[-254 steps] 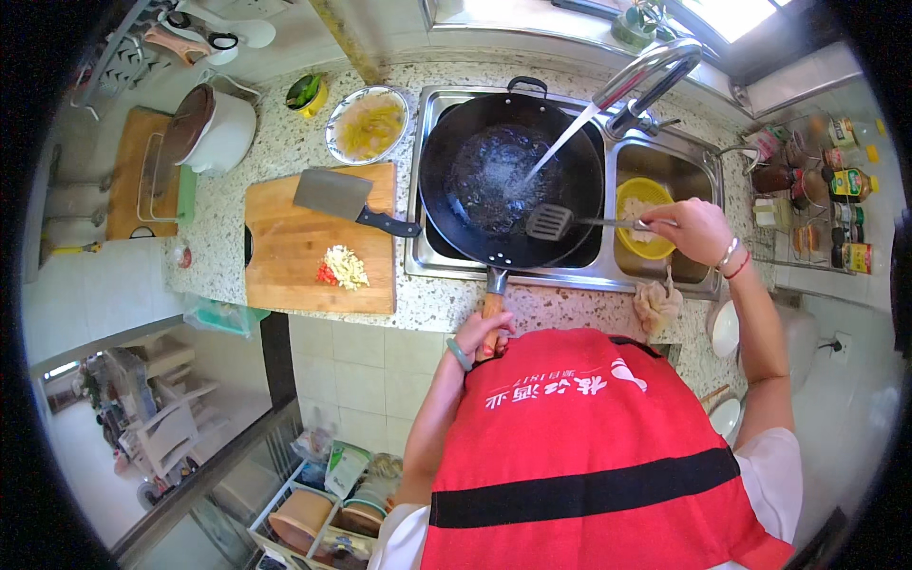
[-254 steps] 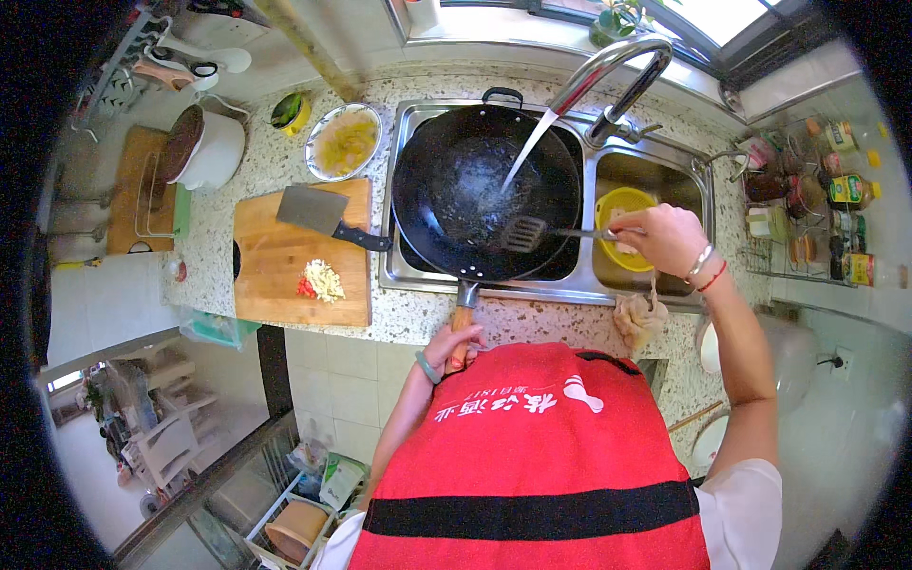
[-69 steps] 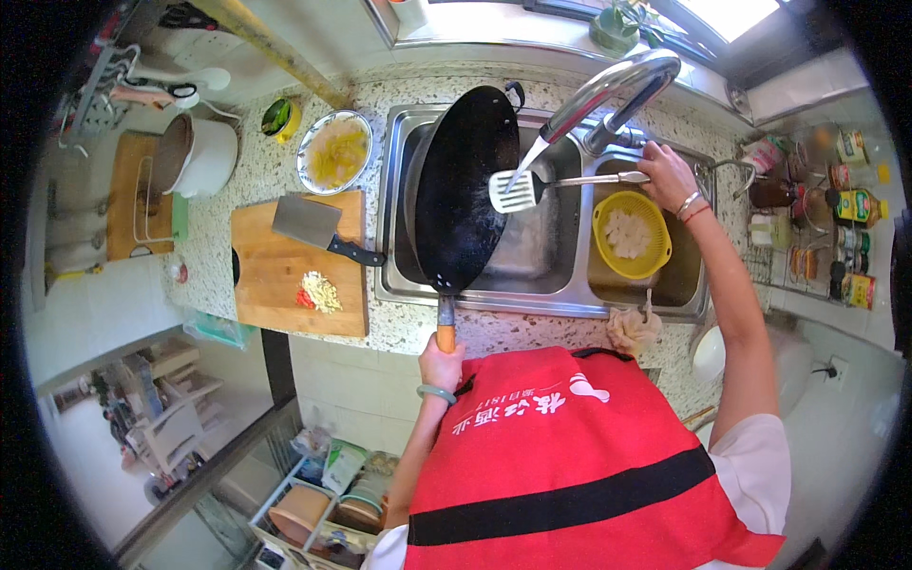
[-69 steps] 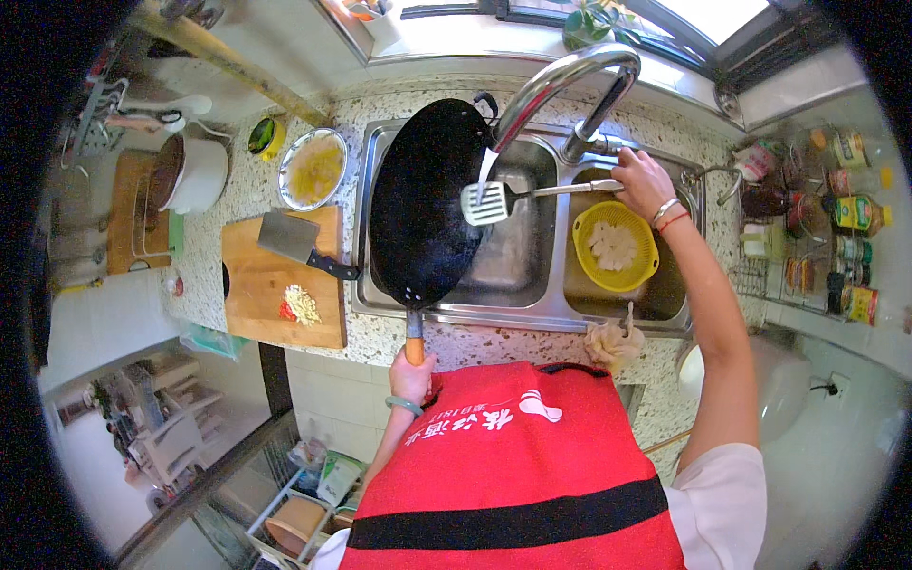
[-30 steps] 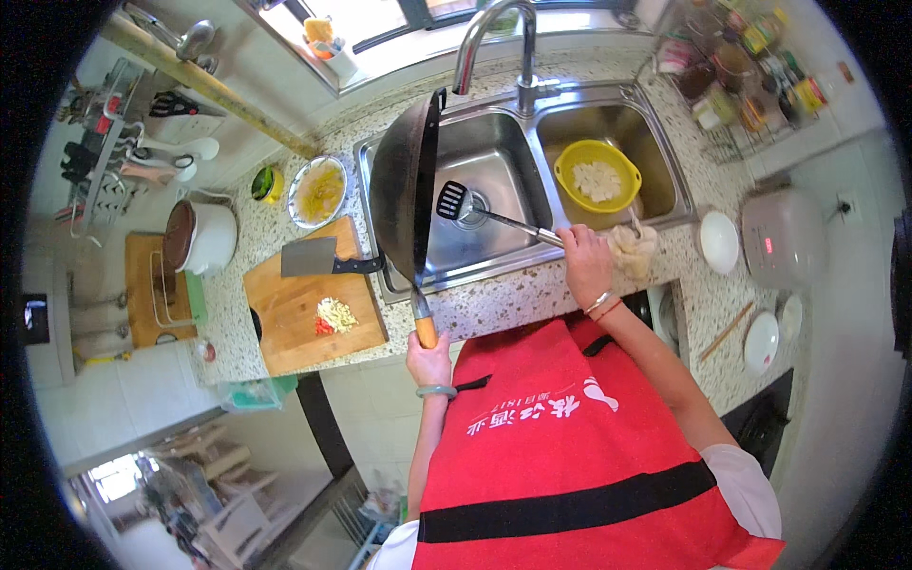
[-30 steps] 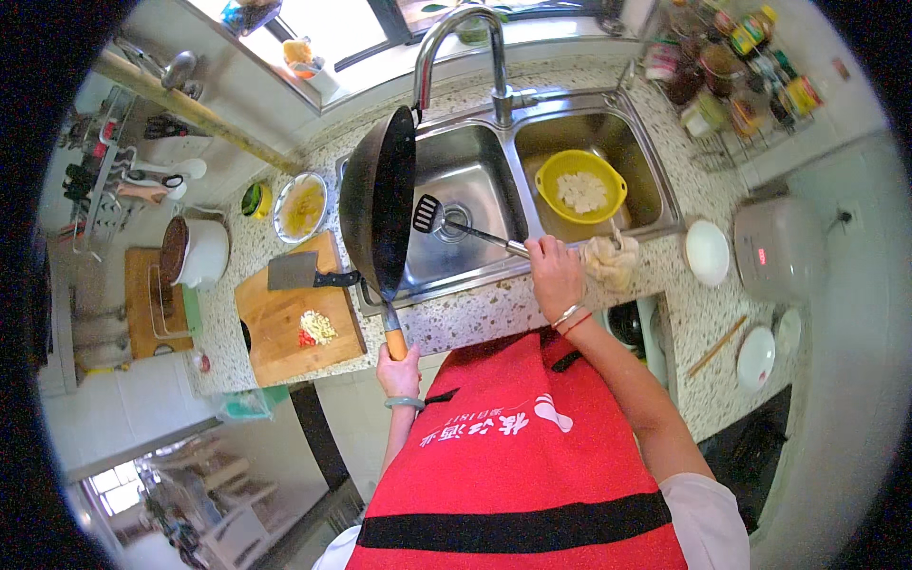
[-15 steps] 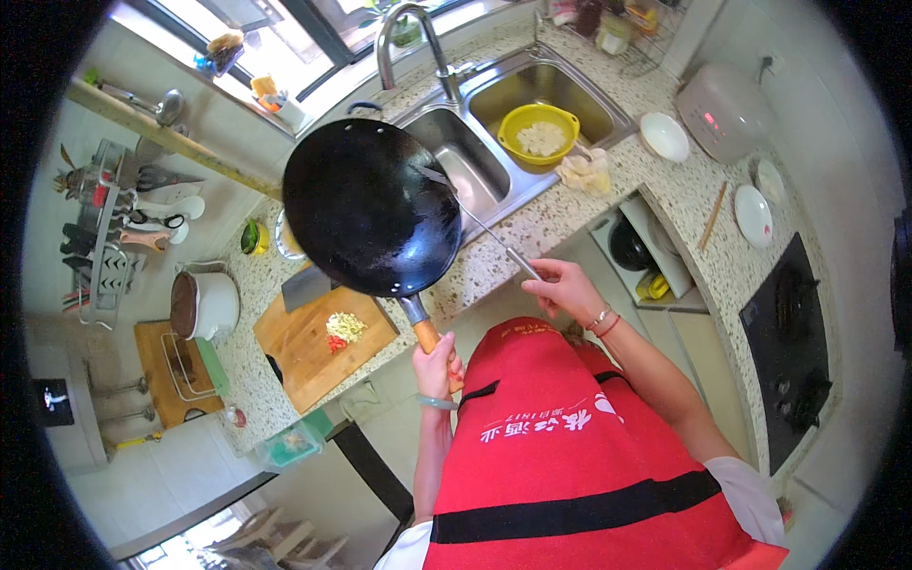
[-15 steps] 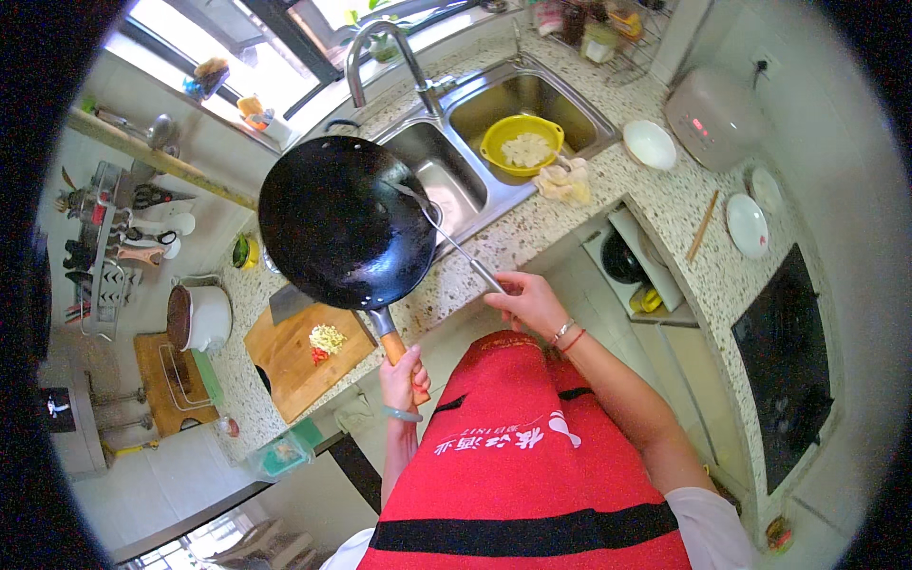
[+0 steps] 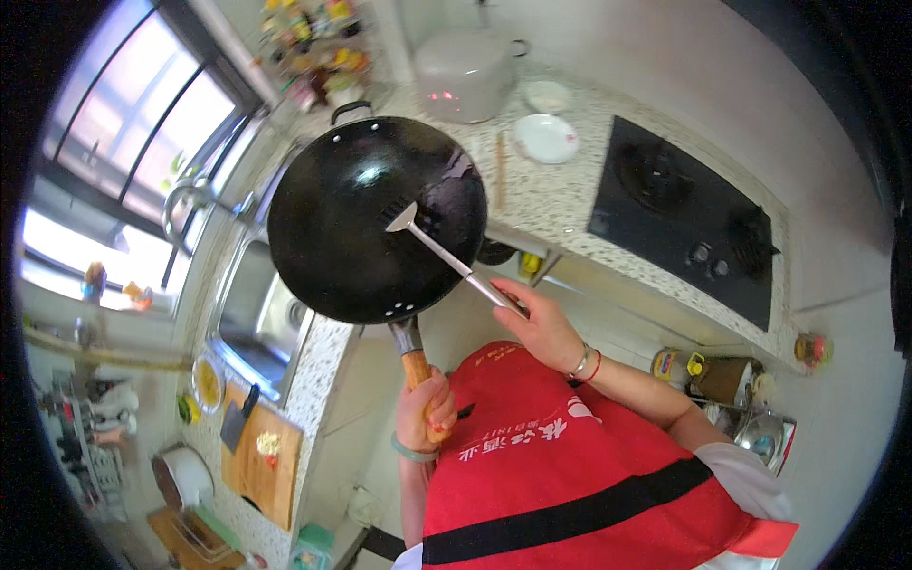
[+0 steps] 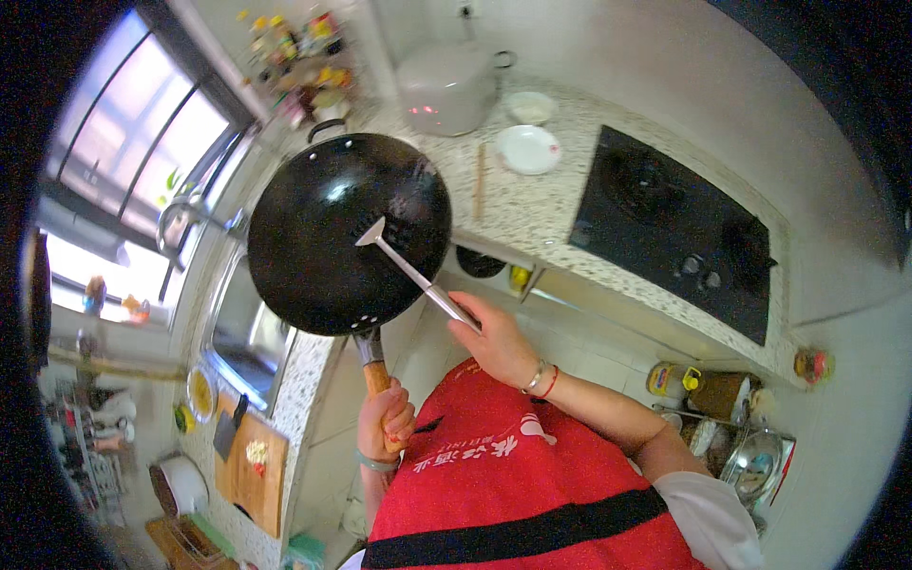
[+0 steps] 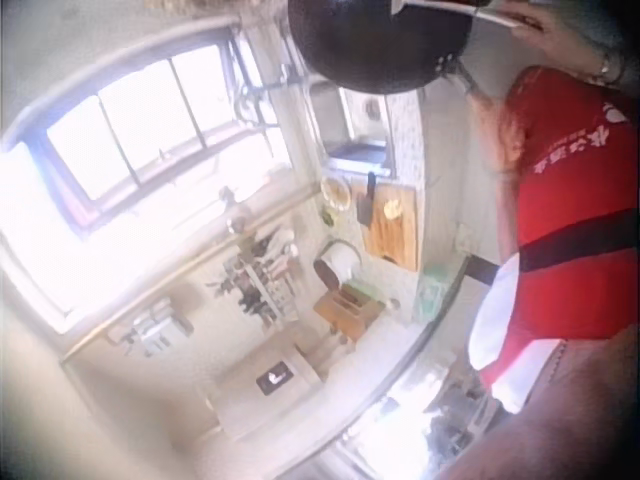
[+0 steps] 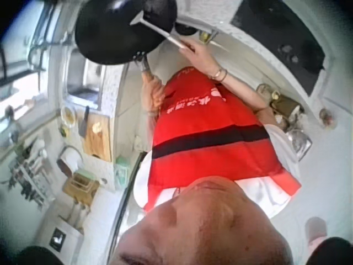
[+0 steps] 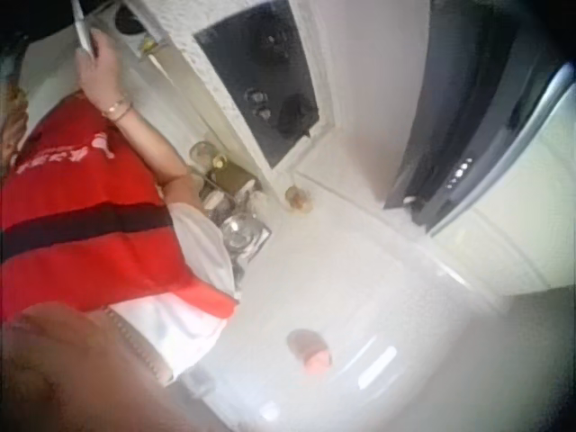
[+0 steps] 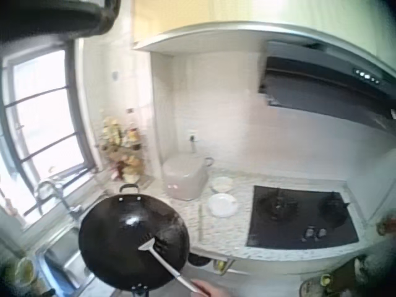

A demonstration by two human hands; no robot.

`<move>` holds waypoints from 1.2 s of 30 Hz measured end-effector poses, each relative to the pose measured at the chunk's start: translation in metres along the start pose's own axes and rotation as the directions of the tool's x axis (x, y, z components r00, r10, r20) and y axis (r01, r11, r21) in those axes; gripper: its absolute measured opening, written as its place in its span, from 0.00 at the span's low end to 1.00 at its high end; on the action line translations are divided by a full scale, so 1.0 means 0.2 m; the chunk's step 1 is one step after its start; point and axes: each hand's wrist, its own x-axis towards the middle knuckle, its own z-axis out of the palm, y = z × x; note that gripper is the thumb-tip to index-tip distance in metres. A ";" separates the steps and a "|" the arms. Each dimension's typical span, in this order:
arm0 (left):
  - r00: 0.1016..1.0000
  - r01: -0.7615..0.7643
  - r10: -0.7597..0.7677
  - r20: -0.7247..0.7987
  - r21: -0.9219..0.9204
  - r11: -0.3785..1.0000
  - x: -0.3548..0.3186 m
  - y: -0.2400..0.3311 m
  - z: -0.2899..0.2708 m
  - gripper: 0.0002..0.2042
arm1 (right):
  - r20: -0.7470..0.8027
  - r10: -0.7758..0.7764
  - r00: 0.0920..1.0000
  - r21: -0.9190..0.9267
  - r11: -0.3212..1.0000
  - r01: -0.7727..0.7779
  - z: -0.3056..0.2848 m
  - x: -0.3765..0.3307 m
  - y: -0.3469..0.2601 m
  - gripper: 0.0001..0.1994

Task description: The person pours beaten eggs from a bowl into a hot wok and scrambles them with a spatula. After cooking, the person transfers the scrambled eggs to a plate, washes the wok in the sink, and rinses a plate under the tap.

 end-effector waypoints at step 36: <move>0.664 0.577 -0.694 0.277 0.400 0.712 1.75 -1.09 1.26 0.12 | -0.450 0.520 0.726 0.636 0.757 -0.148 -1.69 0.04 0.80 0.25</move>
